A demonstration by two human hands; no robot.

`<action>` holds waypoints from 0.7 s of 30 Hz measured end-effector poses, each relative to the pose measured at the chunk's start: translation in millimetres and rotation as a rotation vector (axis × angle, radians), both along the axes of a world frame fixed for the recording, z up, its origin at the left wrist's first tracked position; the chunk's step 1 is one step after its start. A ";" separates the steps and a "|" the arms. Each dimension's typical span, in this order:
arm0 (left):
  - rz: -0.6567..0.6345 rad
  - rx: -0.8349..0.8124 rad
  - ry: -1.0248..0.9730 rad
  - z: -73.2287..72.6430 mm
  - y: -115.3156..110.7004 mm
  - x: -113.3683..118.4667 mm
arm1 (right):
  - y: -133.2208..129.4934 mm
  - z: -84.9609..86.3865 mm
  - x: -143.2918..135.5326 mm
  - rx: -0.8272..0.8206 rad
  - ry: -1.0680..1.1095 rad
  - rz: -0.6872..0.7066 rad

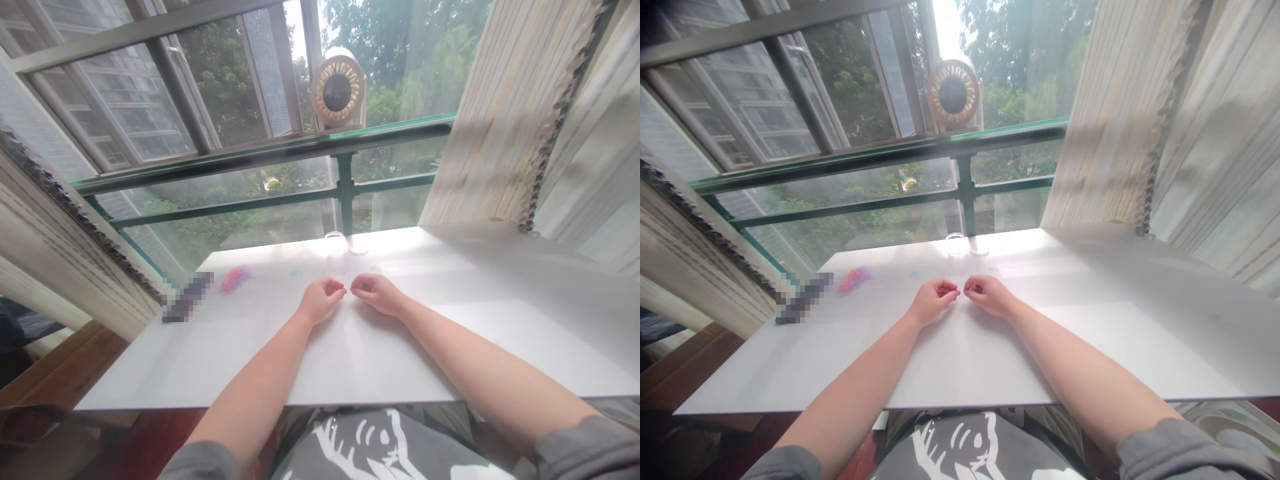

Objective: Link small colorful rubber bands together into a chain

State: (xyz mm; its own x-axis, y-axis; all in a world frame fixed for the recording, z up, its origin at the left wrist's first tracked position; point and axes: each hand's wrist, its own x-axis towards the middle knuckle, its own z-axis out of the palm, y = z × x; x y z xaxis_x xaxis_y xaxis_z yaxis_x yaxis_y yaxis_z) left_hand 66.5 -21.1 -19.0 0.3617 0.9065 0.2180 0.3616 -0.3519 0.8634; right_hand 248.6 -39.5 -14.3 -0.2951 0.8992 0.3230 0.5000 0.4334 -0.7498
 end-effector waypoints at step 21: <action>-0.066 0.032 0.082 6.4 -9.1 1.5 | -1.4 1.0 -0.1 -0.020 -0.005 -0.004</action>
